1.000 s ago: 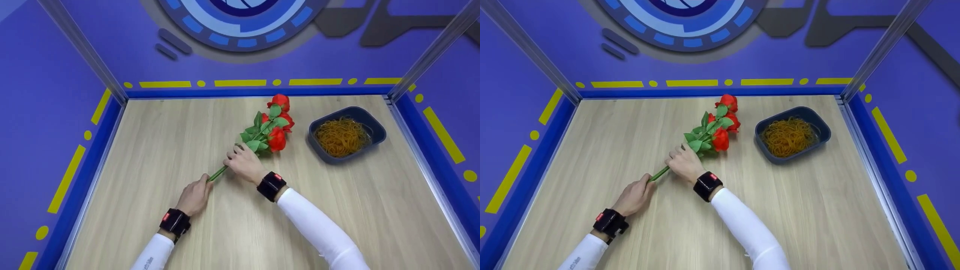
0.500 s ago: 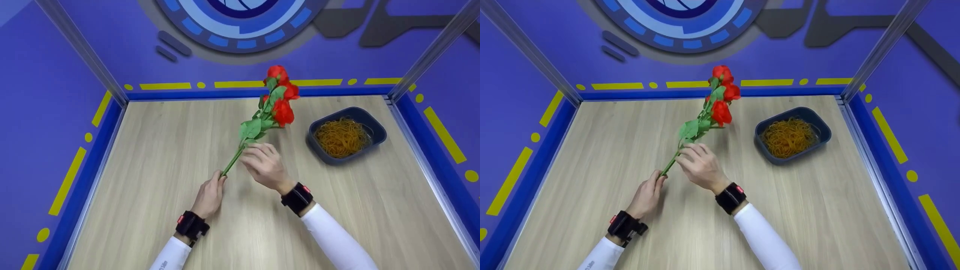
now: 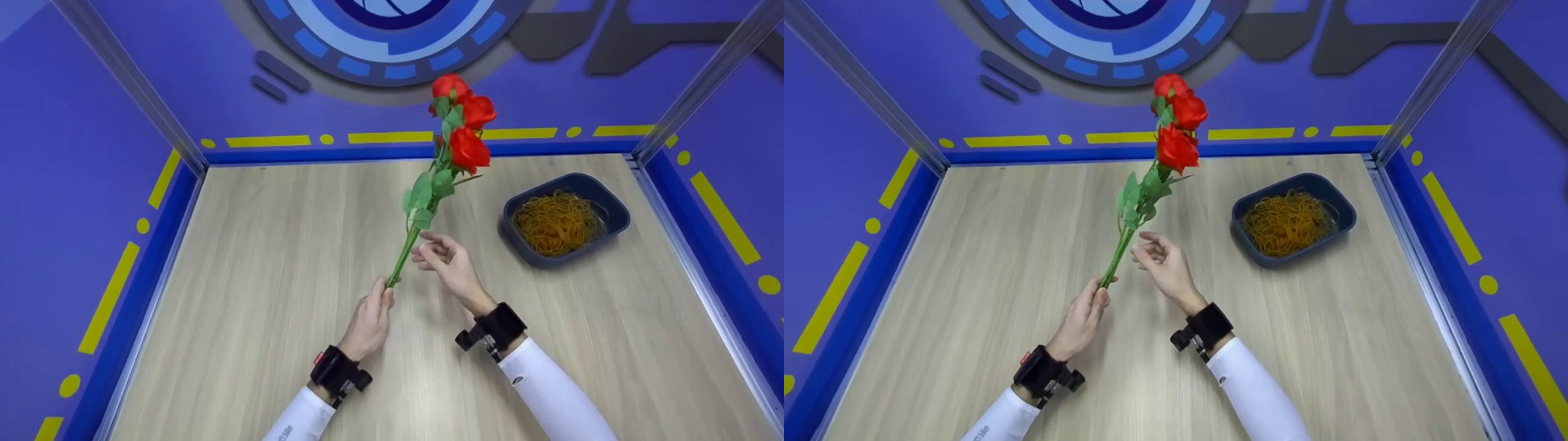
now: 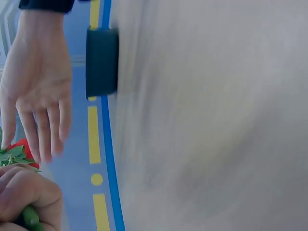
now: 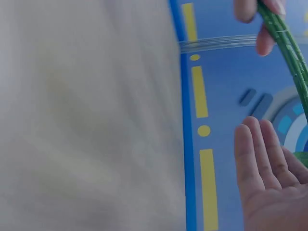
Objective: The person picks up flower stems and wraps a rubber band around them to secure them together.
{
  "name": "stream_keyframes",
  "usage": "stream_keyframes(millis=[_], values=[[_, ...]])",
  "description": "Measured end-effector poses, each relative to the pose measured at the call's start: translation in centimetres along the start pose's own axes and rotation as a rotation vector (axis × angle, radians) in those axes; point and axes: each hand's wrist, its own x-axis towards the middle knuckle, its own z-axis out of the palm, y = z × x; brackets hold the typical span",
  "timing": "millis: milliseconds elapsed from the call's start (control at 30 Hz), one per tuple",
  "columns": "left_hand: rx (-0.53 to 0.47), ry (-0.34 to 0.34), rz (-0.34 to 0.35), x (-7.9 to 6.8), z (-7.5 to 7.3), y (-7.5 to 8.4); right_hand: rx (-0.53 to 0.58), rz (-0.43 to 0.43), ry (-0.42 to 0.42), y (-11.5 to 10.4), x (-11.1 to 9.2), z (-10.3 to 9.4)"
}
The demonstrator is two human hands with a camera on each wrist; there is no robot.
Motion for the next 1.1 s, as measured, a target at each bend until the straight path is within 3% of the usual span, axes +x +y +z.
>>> stream_keyframes(millis=[100, 233, 467, 633, 833, 1100], values=[[-0.075, -0.060, 0.012, -0.3, 0.7, 0.5, 0.154, 0.069, -0.086, -0.9, 0.6, 0.2], [-0.148, -0.134, 0.015, -0.9, 1.5, 0.9, 0.273, 0.119, -0.169, -2.2, 1.2, 0.4], [-0.210, -0.175, -0.010, -1.6, 3.0, 1.3, 0.505, 0.222, -0.129, -3.6, 2.0, 0.4], [-0.276, -0.230, -0.053, -1.9, 3.8, 1.8, 0.540, 0.346, -0.076, -4.4, 2.2, 0.4], [-0.457, -0.355, -0.172, -1.7, 3.8, 2.3, 0.592, 0.400, -0.100, -4.7, 2.1, 0.4], [-0.460, -0.406, -0.179, -1.2, 3.2, 2.8, 0.601, 0.419, -0.174, -4.9, 1.7, -0.1]])
